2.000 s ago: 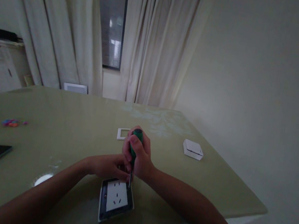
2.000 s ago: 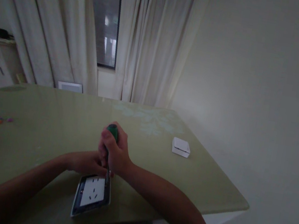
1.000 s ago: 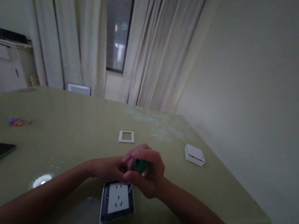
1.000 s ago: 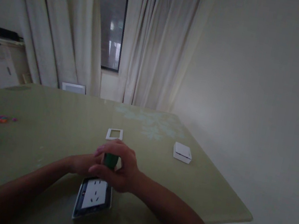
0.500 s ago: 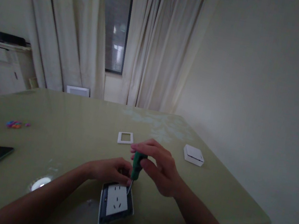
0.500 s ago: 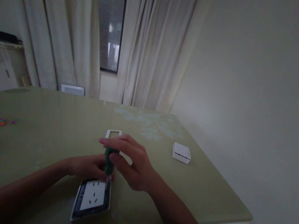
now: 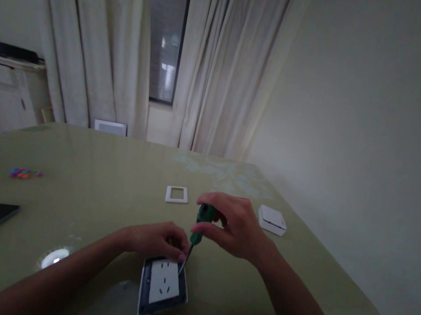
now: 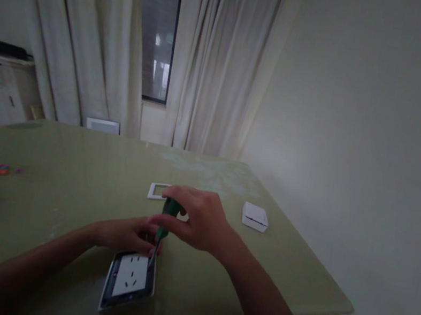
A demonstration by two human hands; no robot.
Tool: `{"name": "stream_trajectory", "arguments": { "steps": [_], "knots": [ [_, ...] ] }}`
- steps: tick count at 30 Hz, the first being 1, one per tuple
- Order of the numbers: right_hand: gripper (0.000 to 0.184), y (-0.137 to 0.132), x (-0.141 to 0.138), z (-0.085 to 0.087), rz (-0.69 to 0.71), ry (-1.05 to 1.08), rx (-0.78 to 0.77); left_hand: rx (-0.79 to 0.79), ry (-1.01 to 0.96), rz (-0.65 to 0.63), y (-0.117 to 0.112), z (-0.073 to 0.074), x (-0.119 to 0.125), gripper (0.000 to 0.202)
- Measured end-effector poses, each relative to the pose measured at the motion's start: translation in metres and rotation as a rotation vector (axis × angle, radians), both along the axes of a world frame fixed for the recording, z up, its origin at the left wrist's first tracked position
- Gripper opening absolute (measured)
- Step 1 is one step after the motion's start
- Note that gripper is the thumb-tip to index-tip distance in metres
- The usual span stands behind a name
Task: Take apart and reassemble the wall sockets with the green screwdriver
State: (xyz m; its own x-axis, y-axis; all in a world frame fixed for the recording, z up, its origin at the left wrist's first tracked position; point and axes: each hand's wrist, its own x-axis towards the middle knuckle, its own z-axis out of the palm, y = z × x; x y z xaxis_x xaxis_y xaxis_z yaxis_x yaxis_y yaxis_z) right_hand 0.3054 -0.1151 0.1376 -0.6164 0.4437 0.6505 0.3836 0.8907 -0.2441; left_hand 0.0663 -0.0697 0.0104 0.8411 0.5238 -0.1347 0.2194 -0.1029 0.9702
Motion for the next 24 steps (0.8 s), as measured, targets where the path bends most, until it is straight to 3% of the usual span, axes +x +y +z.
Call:
{"name": "stream_trajectory", "arguments": {
  "steps": [5, 8, 10, 13, 16, 18, 19, 20, 22, 23, 24],
  "knots": [
    [0.04, -0.003, 0.003, 0.018, 0.159, -0.115, -0.175, 0.013, 0.022, 0.029, -0.002, 0.002, 0.0, 0.025],
    [0.025, -0.002, 0.002, 0.019, 0.271, -0.11, -0.181, 0.004, 0.019, 0.031, -0.004, 0.005, 0.0, 0.028],
    [0.023, -0.001, 0.0, 0.016, 0.234, -0.09, -0.053, 0.0, 0.005, 0.015, -0.005, 0.008, 0.001, 0.031],
    [0.033, -0.003, -0.004, 0.014, 0.053, -0.127, 0.154, -0.006, -0.023, -0.016, -0.006, 0.011, 0.001, 0.033],
    [0.031, -0.006, -0.003, 0.024, 0.083, -0.242, 0.041, 0.0, -0.007, 0.008, -0.005, 0.01, 0.001, 0.031],
    [0.059, -0.007, -0.001, 0.034, 0.179, -0.308, -0.108, 0.01, 0.011, 0.016, -0.004, 0.008, 0.0, 0.03],
    [0.064, -0.006, -0.001, 0.038, 0.215, -0.338, -0.165, 0.016, 0.016, 0.016, -0.004, 0.007, 0.0, 0.03],
    [0.058, -0.004, 0.0, 0.041, 0.238, -0.367, -0.198, 0.02, 0.015, 0.015, -0.003, 0.005, 0.0, 0.03],
    [0.027, -0.001, -0.001, 0.044, 0.194, -0.414, -0.189, 0.02, 0.006, 0.012, -0.002, 0.003, 0.0, 0.029],
    [0.022, 0.001, -0.002, 0.044, 0.118, -0.43, -0.153, 0.017, 0.002, 0.009, -0.002, 0.003, 0.0, 0.028],
    [0.031, 0.001, -0.003, 0.044, 0.032, -0.443, -0.108, 0.012, -0.001, 0.005, -0.002, 0.002, 0.0, 0.028]
  ]
}}
